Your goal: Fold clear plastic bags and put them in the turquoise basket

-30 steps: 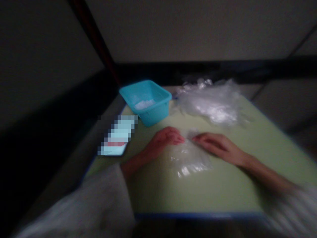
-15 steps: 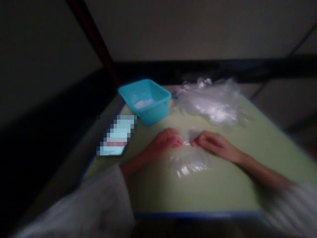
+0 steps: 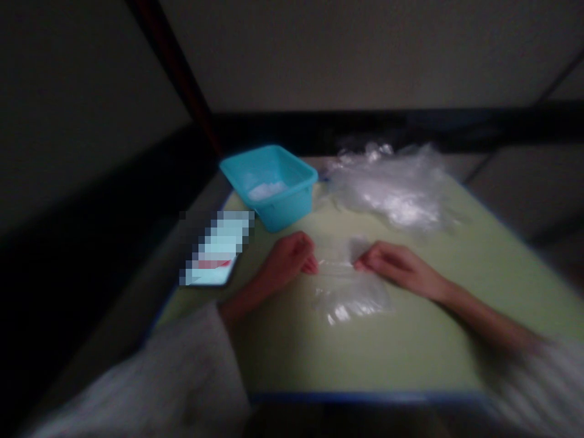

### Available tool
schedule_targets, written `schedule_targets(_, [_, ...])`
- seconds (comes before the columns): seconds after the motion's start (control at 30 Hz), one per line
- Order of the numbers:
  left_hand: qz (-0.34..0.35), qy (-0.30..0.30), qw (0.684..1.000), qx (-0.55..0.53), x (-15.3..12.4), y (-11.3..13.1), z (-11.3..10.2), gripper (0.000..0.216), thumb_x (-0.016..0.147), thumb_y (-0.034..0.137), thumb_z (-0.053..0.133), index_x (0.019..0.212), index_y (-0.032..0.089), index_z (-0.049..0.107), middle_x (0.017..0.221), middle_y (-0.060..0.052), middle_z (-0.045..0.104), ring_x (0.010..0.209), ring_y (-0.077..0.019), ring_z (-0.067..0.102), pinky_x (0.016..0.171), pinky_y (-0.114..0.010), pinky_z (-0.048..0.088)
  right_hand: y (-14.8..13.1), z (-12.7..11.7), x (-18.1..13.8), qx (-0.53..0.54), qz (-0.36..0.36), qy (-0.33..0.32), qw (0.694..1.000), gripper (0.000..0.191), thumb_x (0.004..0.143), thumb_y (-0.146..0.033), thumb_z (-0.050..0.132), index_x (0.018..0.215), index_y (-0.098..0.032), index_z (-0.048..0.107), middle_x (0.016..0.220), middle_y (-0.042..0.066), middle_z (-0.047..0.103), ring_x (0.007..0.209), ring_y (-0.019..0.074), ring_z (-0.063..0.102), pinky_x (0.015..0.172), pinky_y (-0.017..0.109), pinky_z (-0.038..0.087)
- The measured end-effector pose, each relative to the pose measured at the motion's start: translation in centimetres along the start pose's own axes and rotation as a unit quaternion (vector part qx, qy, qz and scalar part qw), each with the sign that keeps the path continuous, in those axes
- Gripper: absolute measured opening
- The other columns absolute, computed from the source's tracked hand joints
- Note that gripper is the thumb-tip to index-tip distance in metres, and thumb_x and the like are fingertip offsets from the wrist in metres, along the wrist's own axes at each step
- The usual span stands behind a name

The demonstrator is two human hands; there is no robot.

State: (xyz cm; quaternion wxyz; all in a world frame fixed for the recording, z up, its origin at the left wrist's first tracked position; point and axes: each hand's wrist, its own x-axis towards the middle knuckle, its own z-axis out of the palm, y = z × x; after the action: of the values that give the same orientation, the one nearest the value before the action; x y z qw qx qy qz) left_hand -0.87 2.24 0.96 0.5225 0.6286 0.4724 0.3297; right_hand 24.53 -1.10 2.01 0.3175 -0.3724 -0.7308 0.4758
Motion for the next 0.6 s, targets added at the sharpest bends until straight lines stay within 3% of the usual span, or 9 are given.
schedule_targets(0.33, [0.058,0.077,0.980,0.175,-0.6,0.1,-1.2,0.019,0.085,0.025,0.048,0.068,0.019,0.053,0.053,0.001,0.060,0.050,-0.0139,0.059,0.049,-0.023,0.043,-0.2,0.0,0.0,-0.013,0.004,0.003,1.000,0.020,0.091,-0.034,0.052,0.088,-0.016,0.060,0.092,0.008,0.071,0.088,0.0170,0.067,0.077,0.034,0.054])
schedule_targets(0.47, [0.067,0.115,0.982,0.137,-0.8,1.1,-0.9,0.015,0.082,0.023,0.050,0.068,0.019,0.053,0.052,0.002,0.059,0.047,-0.0129,0.057,0.047,-0.023,0.040,-0.3,0.0,0.0,0.001,0.004,0.019,1.000,0.020,0.090,-0.034,0.055,0.087,-0.016,0.062,0.091,0.009,0.072,0.084,0.0169,0.067,0.075,0.034,0.055])
schedule_targets(0.6, [0.043,0.096,0.993,0.050,-0.7,1.6,-0.3,0.012,0.081,0.025,0.050,0.071,0.019,0.049,0.054,0.002,0.061,0.047,-0.0131,0.059,0.044,-0.022,0.041,-0.5,-0.3,-0.2,0.006,-0.032,0.038,0.999,0.018,0.087,-0.034,0.059,0.085,-0.016,0.064,0.091,0.008,0.072,0.082,0.0171,0.067,0.072,0.032,0.055])
